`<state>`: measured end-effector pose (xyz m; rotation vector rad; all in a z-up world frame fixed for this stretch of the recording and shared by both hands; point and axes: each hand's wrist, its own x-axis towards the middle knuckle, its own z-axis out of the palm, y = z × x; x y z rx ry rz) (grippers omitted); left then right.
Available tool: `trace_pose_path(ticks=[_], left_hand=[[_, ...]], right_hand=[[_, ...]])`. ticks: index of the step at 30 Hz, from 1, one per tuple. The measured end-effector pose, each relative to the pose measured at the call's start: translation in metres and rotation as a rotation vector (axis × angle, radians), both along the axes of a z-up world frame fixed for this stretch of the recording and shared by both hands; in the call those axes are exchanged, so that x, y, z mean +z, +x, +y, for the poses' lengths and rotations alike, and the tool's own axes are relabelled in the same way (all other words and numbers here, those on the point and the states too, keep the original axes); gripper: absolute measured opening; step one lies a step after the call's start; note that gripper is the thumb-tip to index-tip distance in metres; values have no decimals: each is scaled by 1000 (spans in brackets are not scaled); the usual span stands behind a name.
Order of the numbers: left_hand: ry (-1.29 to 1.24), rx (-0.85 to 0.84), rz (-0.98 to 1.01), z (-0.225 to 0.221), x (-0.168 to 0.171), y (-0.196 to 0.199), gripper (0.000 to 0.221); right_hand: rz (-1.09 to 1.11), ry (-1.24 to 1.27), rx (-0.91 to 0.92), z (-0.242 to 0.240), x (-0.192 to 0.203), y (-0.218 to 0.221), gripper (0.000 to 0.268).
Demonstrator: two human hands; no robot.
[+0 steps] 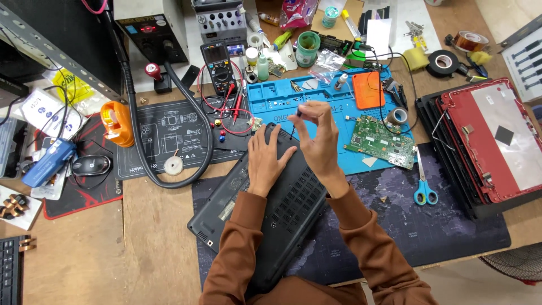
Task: Repairing a laptop by removing screws and prying open the back cover to access internal components
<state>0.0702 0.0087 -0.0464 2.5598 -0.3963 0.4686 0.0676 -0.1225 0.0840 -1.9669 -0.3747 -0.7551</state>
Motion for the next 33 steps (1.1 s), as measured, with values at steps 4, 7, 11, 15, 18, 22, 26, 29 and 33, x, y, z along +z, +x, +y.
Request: trace_pose_path(ticks=[4, 7, 11, 15, 18, 22, 26, 29, 33], left_hand=[[2, 0, 3, 0, 0, 0, 70], [-4, -5, 12, 0, 4, -1, 69], [0, 0, 24, 1, 3, -2, 69], [5, 3, 37, 0, 1, -1, 71], [4, -1, 53, 0, 4, -1, 70], [-15, -9, 58, 0, 7, -2, 71], [-12, -5, 55, 0, 7, -2, 70], [3, -8, 61, 0, 8, -2, 70], [19, 4, 36, 0, 4, 0, 71]], right_hand=[[45, 32, 22, 3, 4, -2, 13], [18, -1, -16, -4, -9, 2, 20], [45, -12, -4, 5, 5, -6, 21], [88, 47, 4, -1, -2, -6, 19], [81, 43, -32, -13, -13, -2, 26], [62, 30, 18, -13, 1, -2, 25], [82, 94, 42, -16, -7, 0, 19], [75, 59, 34, -17, -6, 0, 25], [97, 48, 76, -11, 8, -4, 16]])
